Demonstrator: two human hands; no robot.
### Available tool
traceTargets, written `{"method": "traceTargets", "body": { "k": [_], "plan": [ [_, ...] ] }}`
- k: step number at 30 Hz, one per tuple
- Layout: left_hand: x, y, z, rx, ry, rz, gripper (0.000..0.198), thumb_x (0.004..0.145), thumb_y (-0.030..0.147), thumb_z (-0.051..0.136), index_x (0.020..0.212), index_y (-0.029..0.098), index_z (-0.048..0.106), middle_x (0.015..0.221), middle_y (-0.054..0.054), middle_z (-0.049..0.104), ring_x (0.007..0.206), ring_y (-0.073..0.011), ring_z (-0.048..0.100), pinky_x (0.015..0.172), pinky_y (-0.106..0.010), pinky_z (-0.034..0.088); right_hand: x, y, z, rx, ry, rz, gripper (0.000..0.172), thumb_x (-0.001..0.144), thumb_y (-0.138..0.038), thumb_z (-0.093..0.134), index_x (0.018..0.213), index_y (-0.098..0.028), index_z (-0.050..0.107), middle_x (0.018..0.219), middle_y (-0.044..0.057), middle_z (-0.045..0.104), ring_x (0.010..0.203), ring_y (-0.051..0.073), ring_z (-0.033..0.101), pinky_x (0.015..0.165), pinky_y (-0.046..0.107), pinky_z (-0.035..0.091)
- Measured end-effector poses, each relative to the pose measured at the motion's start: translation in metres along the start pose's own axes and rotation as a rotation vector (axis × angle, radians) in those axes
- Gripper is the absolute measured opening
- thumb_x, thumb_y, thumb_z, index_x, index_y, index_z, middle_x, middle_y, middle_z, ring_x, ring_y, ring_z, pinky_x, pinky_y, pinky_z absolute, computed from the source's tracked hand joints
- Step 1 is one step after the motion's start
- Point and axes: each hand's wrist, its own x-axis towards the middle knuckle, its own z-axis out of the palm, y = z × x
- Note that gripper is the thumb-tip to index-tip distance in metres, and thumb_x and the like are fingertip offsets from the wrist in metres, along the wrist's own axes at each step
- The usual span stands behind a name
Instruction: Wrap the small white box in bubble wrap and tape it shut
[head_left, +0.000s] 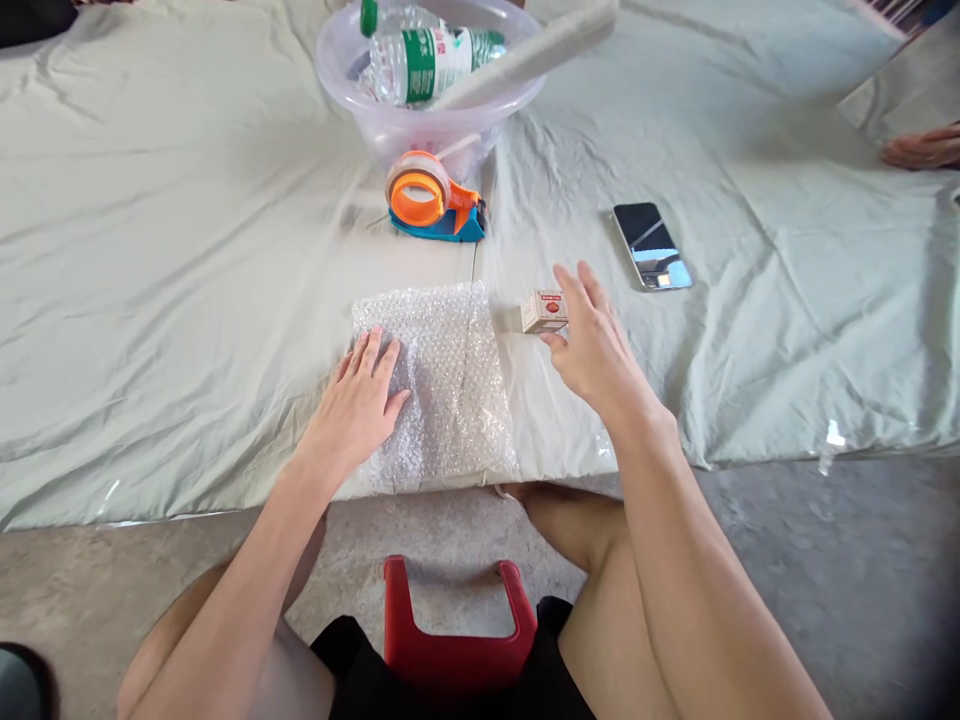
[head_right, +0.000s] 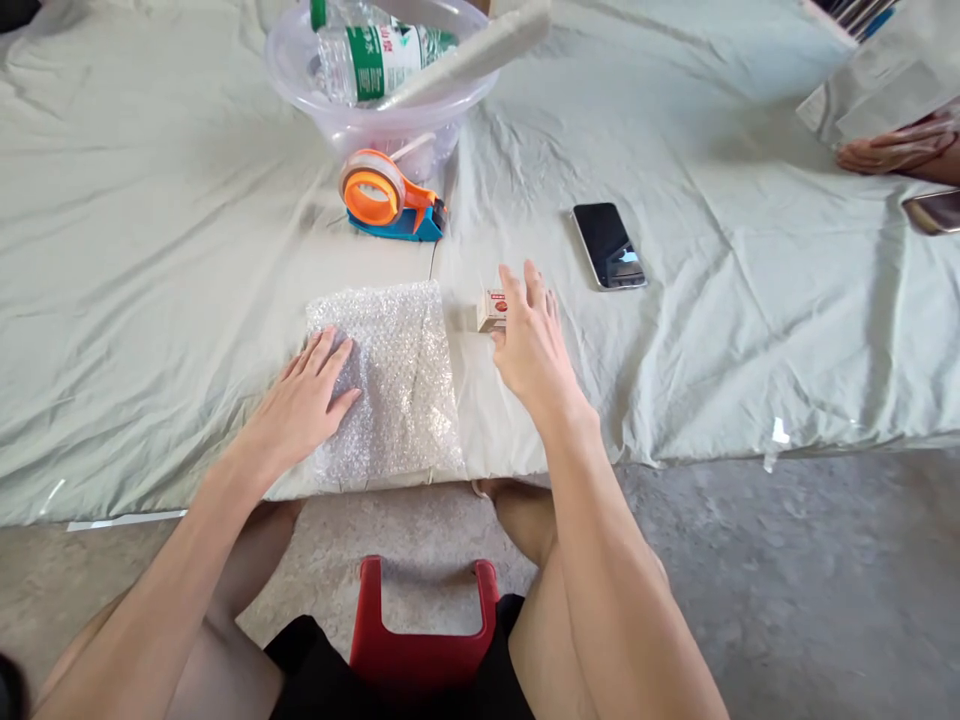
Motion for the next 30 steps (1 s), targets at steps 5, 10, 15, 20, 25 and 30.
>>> {"method": "traceTargets", "body": {
  "k": [5, 10, 15, 20, 25, 30],
  "plan": [
    [0.000, 0.011, -0.007, -0.006, 0.036, -0.014, 0.068, 0.124, 0.040, 0.046, 0.186, 0.013, 0.040, 0.197, -0.023, 0.030, 0.185, -0.0421, 0.032, 0.147, -0.067, 0.041, -0.024, -0.058, -0.002, 0.059, 0.065, -0.124, 0.055, 0.120, -0.031, 0.042, 0.175, -0.032, 0.050, 0.188, 0.014, 0.049, 0.177, 0.036, 0.048, 0.143, 0.073, 0.046],
    [0.008, 0.008, -0.014, -0.021, 0.106, -0.017, 0.062, 0.127, 0.035, 0.033, 0.183, 0.012, 0.044, 0.193, -0.022, 0.040, 0.182, -0.0383, 0.041, 0.144, -0.062, 0.045, -0.028, -0.070, 0.032, 0.037, -0.185, -0.143, 0.067, 0.123, -0.044, 0.049, 0.187, -0.028, 0.037, 0.202, 0.014, 0.024, 0.186, 0.041, 0.030, 0.148, 0.074, 0.037],
    [0.013, -0.013, -0.005, 0.020, 0.091, 0.079, 0.068, 0.126, 0.038, 0.034, 0.188, 0.011, 0.037, 0.197, -0.018, 0.031, 0.186, -0.0353, 0.030, 0.152, -0.060, 0.030, -0.032, -0.061, 0.062, -0.083, -0.275, -0.085, 0.071, 0.123, -0.046, 0.043, 0.187, -0.017, 0.039, 0.199, 0.016, 0.031, 0.187, 0.040, 0.029, 0.152, 0.074, 0.025],
    [0.015, -0.026, 0.006, -0.028, 0.084, 0.068, 0.069, 0.125, 0.041, 0.029, 0.189, 0.017, 0.036, 0.200, -0.013, 0.025, 0.188, -0.0320, 0.022, 0.154, -0.060, 0.022, -0.036, -0.064, 0.061, -0.096, -0.271, -0.064, 0.075, 0.122, -0.049, 0.041, 0.186, -0.010, 0.041, 0.197, 0.018, 0.034, 0.186, 0.038, 0.031, 0.153, 0.068, 0.027],
    [0.014, -0.028, 0.005, -0.083, 0.121, -0.002, 0.071, 0.122, 0.044, 0.034, 0.187, 0.015, 0.040, 0.199, -0.014, 0.027, 0.189, -0.0333, 0.020, 0.153, -0.060, 0.024, -0.035, -0.065, 0.062, -0.072, -0.269, -0.045, 0.075, 0.119, -0.046, 0.042, 0.186, -0.013, 0.041, 0.201, 0.015, 0.024, 0.185, 0.037, 0.034, 0.153, 0.068, 0.026],
    [0.014, -0.025, 0.003, -0.085, 0.090, 0.002, 0.072, 0.122, 0.040, 0.027, 0.188, 0.012, 0.038, 0.199, -0.014, 0.028, 0.188, -0.0296, 0.023, 0.155, -0.055, 0.017, -0.036, -0.061, 0.069, -0.031, -0.277, -0.049, 0.079, 0.118, -0.047, 0.041, 0.188, -0.011, 0.035, 0.199, 0.015, 0.029, 0.188, 0.036, 0.027, 0.154, 0.067, 0.019]
  ]
}}
